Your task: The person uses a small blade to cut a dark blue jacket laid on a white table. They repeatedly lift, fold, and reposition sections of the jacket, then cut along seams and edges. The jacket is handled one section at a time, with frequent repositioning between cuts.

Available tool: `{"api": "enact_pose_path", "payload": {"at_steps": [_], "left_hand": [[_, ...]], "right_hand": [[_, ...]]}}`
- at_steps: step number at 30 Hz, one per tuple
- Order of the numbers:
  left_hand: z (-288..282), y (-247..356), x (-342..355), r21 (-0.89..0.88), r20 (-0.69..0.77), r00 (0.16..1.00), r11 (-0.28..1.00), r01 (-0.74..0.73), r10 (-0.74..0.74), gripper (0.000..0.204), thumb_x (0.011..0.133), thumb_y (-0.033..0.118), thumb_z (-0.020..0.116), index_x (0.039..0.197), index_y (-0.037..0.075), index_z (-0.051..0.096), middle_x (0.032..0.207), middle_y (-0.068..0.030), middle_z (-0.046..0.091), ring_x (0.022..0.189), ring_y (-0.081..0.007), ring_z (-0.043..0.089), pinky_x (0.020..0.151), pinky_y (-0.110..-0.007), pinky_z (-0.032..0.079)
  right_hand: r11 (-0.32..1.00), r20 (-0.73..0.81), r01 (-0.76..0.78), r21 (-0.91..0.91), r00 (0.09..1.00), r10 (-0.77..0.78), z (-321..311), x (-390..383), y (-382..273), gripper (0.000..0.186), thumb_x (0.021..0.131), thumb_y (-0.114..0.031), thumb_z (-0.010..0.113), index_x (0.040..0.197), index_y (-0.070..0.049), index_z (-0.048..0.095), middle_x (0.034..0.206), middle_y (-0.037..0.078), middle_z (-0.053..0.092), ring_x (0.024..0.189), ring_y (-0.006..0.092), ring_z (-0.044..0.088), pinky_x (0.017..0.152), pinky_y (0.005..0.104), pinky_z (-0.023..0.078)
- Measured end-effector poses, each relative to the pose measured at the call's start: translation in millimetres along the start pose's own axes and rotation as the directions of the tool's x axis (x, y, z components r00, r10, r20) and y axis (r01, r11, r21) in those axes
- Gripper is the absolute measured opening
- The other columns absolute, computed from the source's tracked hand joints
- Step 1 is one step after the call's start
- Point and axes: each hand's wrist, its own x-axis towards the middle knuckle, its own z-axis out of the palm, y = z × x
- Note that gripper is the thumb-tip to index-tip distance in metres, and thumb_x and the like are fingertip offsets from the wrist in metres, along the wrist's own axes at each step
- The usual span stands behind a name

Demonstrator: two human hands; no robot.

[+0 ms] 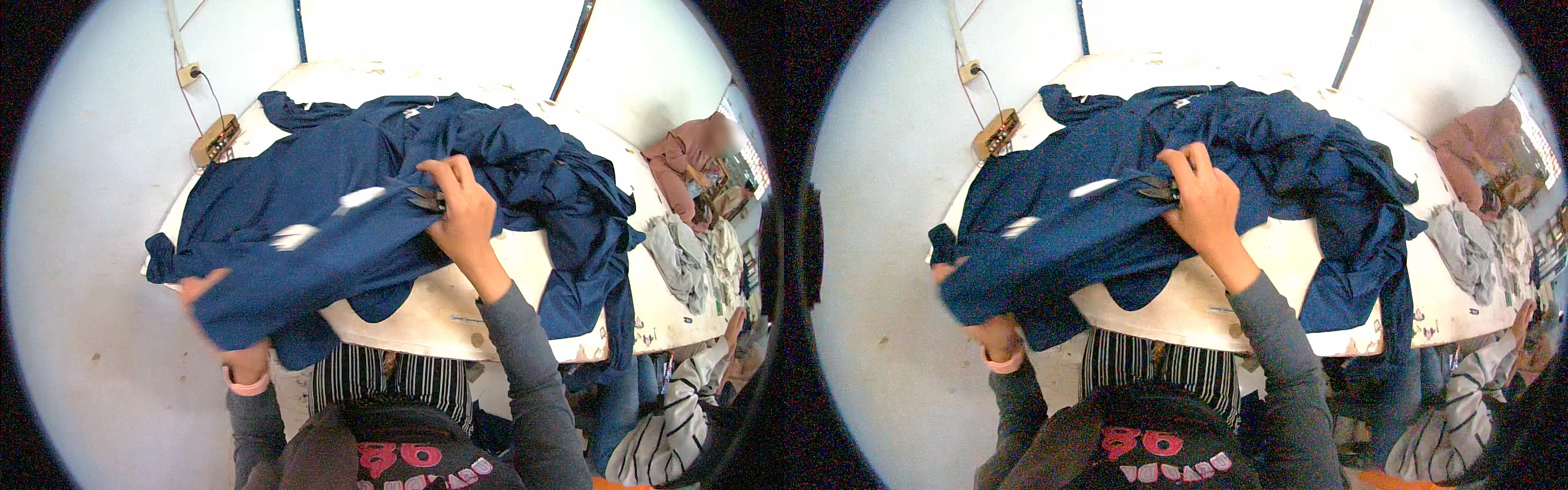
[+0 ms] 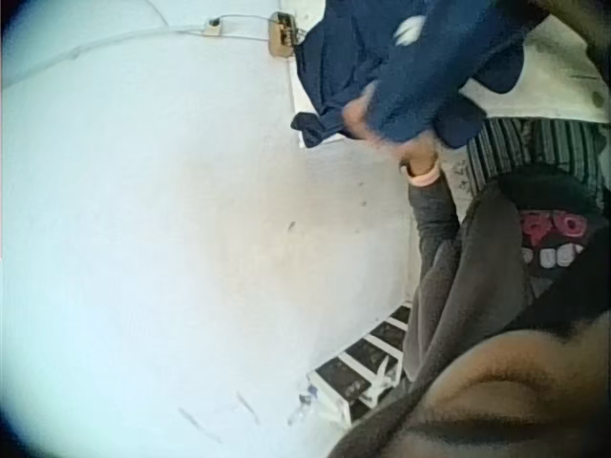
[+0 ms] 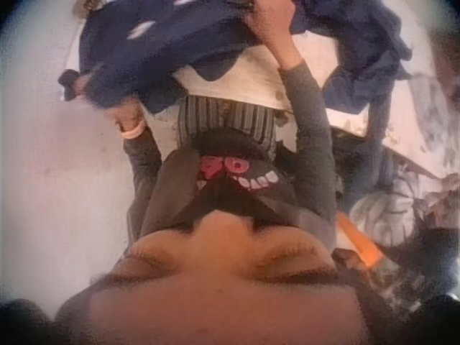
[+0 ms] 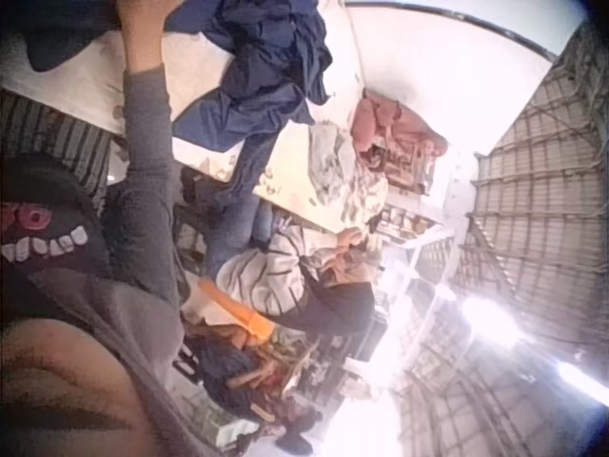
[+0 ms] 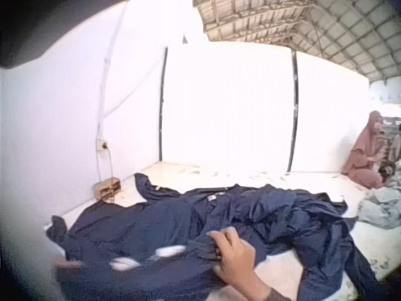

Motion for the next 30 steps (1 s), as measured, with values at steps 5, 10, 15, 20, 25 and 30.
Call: {"api": "enact_pose_path", "payload": {"at_steps": [5, 10, 15, 20, 25, 30], "left_hand": [[-115, -21, 44, 0.16, -0.399, 0.917, 0.984, 0.078, -0.008, 0.041, 0.107, 0.021, 0.048, 0.14, -0.004, 0.047, 0.131, -0.0163, 0.06, 0.112, -0.0236, 0.062, 0.102, -0.037, 0.05], [-229, -74, 100, 0.235, -0.373, 0.928, 0.967, 0.1, -0.006, 0.038, 0.107, 0.019, 0.048, 0.135, -0.005, 0.056, 0.126, -0.0137, 0.063, 0.108, -0.0227, 0.064, 0.1, -0.037, 0.051], [-154, -68, 143, 0.455, -0.157, 0.988, 0.888, 0.065, 0.008, 0.031, 0.088, -0.008, 0.059, 0.117, 0.002, 0.062, 0.108, -0.0053, 0.066, 0.096, -0.012, 0.063, 0.083, -0.024, 0.049], [-112, -90, 171, 0.484, 0.304, 0.94, 0.875, -0.011, -0.156, 0.037, 0.077, -0.013, 0.06, 0.108, 0.007, 0.065, 0.096, -0.0024, 0.071, 0.086, -0.0092, 0.064, 0.077, -0.021, 0.047], [-89, -133, 150, 0.488, 0.557, 0.482, 0.736, 0.468, -0.676, 0.039, 0.069, -0.012, 0.062, 0.104, 0.006, 0.062, 0.09, -0.005, 0.072, 0.082, -0.0104, 0.065, 0.072, -0.023, 0.048], [-65, -186, 92, 0.474, 0.685, 0.257, 0.686, 0.552, -0.681, 0.024, 0.076, -0.003, 0.07, 0.099, 0.004, 0.064, 0.092, -0.0023, 0.069, 0.089, -0.0107, 0.065, 0.084, -0.024, 0.05]], "right_hand": [[0.994, 0.212, -0.107, -0.003, 0.971, 0.105, 37, 4, 20, 0.039, 0.065, 0.0, 0.066, 0.101, -0.016, 0.07, 0.105, 0.005, 0.067, 0.086, 0.0299, 0.07, 0.069, 0.0409, 0.054], [0.939, 0.039, -0.337, 0.07, 0.941, 0.335, -14, 10, 67, 0.038, 0.073, 0.003, 0.06, 0.103, -0.019, 0.066, 0.096, 0.011, 0.073, 0.091, 0.0371, 0.071, 0.078, 0.0446, 0.056], [0.975, -0.447, -0.222, -0.003, 0.873, 0.197, -159, 15, 144, 0.046, 0.077, 0.015, 0.05, 0.115, -0.006, 0.067, 0.107, 0.008, 0.072, 0.098, 0.0183, 0.066, 0.086, 0.0316, 0.053], [0.989, -0.597, -0.131, -0.064, 0.799, 0.068, -280, 19, 152, 0.027, 0.096, 0.005, 0.059, 0.122, 0.004, 0.065, 0.117, 0.011, 0.071, 0.105, 0.0164, 0.064, 0.094, 0.0285, 0.049], [0.9, 0.016, -0.342, -0.269, 0.933, 0.359, -245, 2, 205, 0.014, 0.094, -0.01, 0.067, 0.105, -0.004, 0.073, 0.101, 0.009, 0.076, 0.091, 0.0168, 0.069, 0.083, 0.034, 0.053], [0.679, -0.066, -0.312, -0.665, 0.93, 0.362, -142, -43, 185, 0.012, 0.086, -0.016, 0.072, 0.096, -0.012, 0.069, 0.094, 0.011, 0.072, 0.089, 0.037, 0.069, 0.072, 0.0434, 0.054]]}}
